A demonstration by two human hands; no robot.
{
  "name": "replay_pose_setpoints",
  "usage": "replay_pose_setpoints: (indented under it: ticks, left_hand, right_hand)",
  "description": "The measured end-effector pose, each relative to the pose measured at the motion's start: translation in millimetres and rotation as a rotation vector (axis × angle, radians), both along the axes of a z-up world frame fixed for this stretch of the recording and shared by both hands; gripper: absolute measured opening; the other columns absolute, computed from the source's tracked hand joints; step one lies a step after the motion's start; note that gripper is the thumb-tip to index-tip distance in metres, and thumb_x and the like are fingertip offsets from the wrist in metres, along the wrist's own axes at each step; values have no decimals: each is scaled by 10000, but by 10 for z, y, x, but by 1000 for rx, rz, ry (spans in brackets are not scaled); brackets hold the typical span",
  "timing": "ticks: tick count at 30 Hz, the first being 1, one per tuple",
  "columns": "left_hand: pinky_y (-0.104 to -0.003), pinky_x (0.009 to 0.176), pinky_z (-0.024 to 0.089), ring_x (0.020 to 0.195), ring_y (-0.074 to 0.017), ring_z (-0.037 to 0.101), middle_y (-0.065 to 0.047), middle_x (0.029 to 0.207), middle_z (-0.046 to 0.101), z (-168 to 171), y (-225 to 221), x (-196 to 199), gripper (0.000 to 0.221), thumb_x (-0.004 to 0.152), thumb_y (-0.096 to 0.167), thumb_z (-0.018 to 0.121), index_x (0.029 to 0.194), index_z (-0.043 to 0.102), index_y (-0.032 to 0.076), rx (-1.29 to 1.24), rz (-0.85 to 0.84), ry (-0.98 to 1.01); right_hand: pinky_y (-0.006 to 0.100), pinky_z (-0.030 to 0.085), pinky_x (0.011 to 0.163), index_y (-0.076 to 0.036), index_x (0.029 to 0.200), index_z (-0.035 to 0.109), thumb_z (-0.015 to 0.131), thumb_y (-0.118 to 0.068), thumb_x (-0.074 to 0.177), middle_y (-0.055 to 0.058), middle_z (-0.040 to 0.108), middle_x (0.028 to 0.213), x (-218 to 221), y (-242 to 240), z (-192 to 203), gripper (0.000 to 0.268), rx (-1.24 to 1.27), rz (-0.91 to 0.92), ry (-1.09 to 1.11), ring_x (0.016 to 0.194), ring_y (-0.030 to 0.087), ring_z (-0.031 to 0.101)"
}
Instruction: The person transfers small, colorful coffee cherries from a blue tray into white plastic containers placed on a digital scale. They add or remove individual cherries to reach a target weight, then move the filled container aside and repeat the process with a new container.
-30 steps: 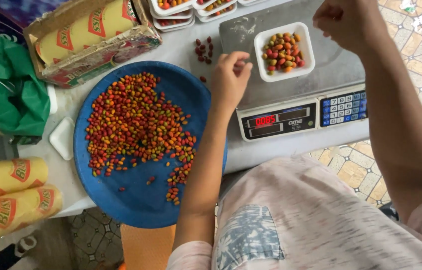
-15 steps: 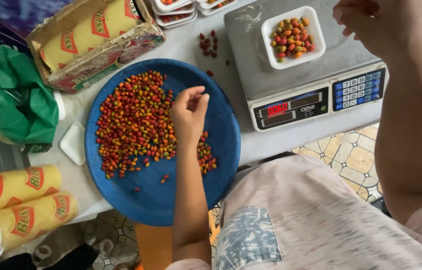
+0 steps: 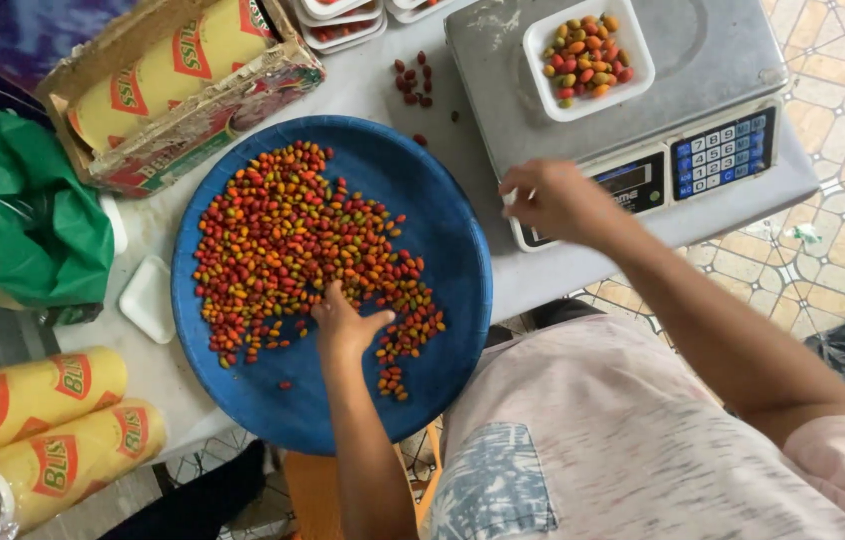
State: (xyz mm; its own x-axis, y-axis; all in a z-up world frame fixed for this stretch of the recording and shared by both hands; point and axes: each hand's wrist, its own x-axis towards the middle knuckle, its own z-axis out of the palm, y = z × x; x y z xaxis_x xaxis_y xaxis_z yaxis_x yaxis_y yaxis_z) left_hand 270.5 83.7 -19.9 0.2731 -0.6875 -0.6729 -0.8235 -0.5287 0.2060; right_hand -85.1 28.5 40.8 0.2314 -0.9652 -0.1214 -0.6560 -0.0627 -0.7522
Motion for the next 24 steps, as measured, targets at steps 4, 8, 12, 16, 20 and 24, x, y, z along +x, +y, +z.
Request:
replay_pose_setpoints:
  ticks: [4, 8, 12, 16, 20, 24]
  left_hand:
    - [-600, 1089, 488, 1363, -438, 528, -266, 1597, 235, -185, 201, 40, 1158, 712, 473, 935, 1593, 225, 229, 1, 78, -23]
    - [-584, 1071, 528, 1344, -439, 540, -254, 1578, 240, -202, 206, -44, 1167, 690, 465, 954, 1570, 230, 213, -36, 172, 10]
    - [-565, 983, 592, 1272, -455, 597, -320, 1513, 304, -203, 200, -226, 1008, 790, 353, 903, 1515, 244, 115, -124, 178, 125]
    - [-614, 959, 585, 1282, -536, 549, -343, 1521, 259, -352, 186, -388, 905, 764, 358, 929, 1412, 346, 112, -223, 117, 203]
    - [-631, 976, 570, 1286, -540, 549, -309, 1528, 279, -485, 121, -573, 718, 841, 223, 868, 1380, 400, 151, -252, -34, 258]
    - [-607, 955, 589, 1221, -551, 584, -321, 1463, 322, 92, 92, -763, 834, 869, 79, 818, 1511, 290, 149, -172, -151, 273]
  right_hand:
    - [546, 588, 722, -41, 1142, 690, 776, -113, 790, 254, 679, 928, 532, 224, -892, 370, 23, 189, 34, 825, 470, 716]
    - [486, 651, 698, -66, 1287, 599, 825, -198, 824, 217, 631, 1096, 901, 371, -1212, 532, 91, 303, 335, 858, 414, 750]
    - [471, 652, 673, -26, 1280, 585, 777, -150, 861, 227, 590, 1126, 1074, 293, -1257, 478, 137, 330, 382, 858, 423, 748]
    - [521, 643, 742, 21, 1339, 549, 757, -107, 874, 260, 535, 1195, 1214, 251, -1044, 525, 224, 383, 329, 959, 486, 711]
    - [509, 640, 841, -54, 1422, 489, 789, -129, 852, 216, 435, 1267, 1359, 288, -1103, 649, 167, 441, 453, 1092, 501, 637]
    - [461, 639, 849, -135, 1412, 497, 761, -139, 865, 181, 410, 1294, 1497, 343, -1189, 607, 126, 457, 583, 1163, 458, 577]
